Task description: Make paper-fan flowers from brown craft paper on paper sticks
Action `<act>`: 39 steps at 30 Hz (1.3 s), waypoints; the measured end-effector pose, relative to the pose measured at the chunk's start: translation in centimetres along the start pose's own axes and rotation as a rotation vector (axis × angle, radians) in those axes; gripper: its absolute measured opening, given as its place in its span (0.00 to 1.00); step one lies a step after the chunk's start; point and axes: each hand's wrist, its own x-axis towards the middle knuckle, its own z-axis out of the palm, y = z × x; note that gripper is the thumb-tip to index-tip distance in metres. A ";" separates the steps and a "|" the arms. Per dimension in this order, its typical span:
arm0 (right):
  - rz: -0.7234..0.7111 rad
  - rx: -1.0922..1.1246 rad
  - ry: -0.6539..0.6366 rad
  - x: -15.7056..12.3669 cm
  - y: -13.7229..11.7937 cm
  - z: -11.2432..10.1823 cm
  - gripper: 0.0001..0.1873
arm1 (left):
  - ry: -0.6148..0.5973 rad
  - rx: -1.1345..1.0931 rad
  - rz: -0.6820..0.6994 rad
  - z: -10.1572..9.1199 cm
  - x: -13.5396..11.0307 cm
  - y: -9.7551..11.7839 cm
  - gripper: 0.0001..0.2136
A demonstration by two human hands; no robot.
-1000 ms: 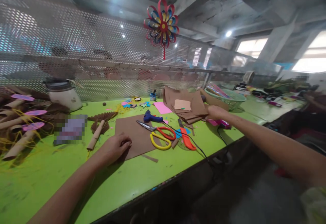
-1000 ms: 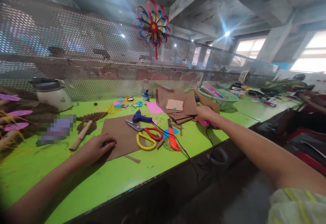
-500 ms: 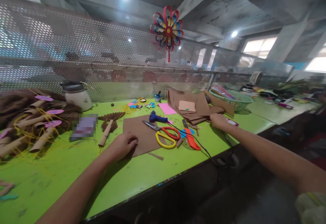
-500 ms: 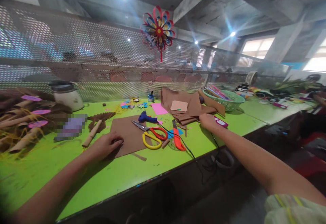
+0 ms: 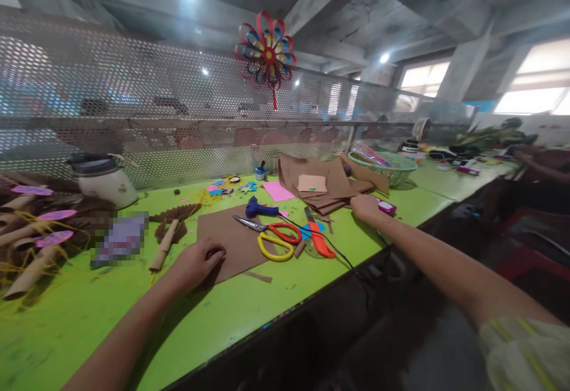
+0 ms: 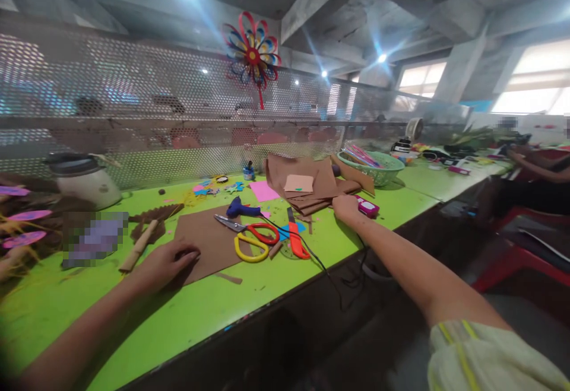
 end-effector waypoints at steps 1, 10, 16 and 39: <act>-0.014 -0.001 -0.002 0.0 -0.1 -0.2 0.14 | 0.007 -0.007 -0.002 -0.1 -0.1 0.1 0.17; -0.086 -0.001 0.166 -3.9 -2.5 -6.2 0.17 | 0.096 -0.157 -0.026 0.4 -0.2 0.0 0.14; -0.966 0.171 0.668 -11.2 -12.6 -11.3 0.13 | 0.040 -1.124 -0.247 -1.3 -0.8 3.2 0.24; -0.732 0.228 0.125 -10.6 -17.1 -5.8 0.15 | 0.191 -1.423 -0.296 -1.0 -2.6 2.9 0.12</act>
